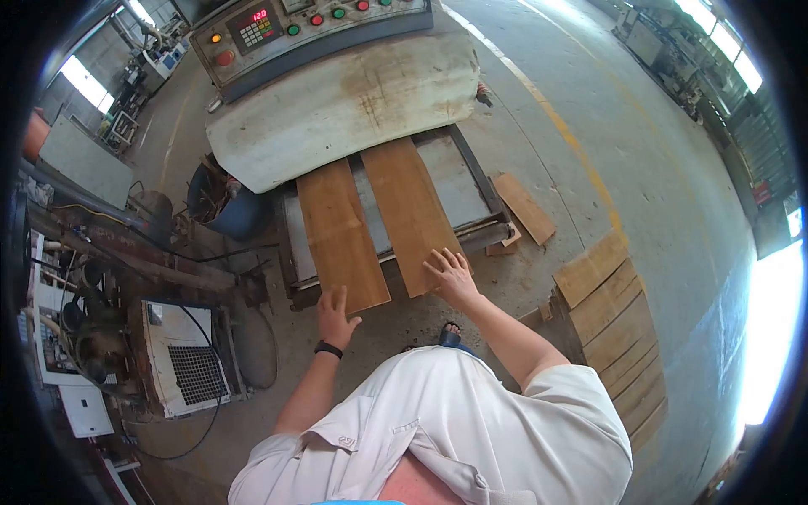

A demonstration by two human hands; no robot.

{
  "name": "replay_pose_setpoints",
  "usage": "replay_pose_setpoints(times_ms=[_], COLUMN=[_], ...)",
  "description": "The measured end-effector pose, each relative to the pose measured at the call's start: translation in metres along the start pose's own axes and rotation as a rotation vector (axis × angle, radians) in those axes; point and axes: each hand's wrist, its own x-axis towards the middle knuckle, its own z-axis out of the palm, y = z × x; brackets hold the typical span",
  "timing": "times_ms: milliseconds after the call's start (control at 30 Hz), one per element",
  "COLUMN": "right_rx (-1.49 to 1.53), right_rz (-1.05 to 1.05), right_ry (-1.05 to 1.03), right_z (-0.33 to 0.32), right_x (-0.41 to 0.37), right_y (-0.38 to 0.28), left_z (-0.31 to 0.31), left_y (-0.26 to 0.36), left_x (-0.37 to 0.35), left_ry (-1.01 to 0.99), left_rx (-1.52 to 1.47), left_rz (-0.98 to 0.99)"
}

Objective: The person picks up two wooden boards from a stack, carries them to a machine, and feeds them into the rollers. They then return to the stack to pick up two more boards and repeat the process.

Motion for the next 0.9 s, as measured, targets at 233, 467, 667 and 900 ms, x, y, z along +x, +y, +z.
replay_pose_setpoints(times_ms=[233, 467, 667, 900], right_rx=[-0.025, -0.017, -0.008, -0.026], right_rz=[-0.073, -0.062, -0.035, -0.022], right_ry=[-0.042, -0.044, -0.044, -0.057], right_z=[-0.007, -0.01, -0.017, -0.02], right_x=[0.049, 0.132, 0.198, 0.274], right_y=[0.023, 0.033, 0.039, 0.051], left_z=[0.018, 0.009, 0.0, -0.008], left_y=[0.009, -0.002, -0.02, -0.035], left_x=[0.042, 0.12, 0.192, 0.242], left_ry=[-0.13, -0.103, -0.088, -0.105], left_rx=[0.062, 0.043, 0.042, 0.084], left_rz=[-0.019, -0.067, -0.088, -0.06])
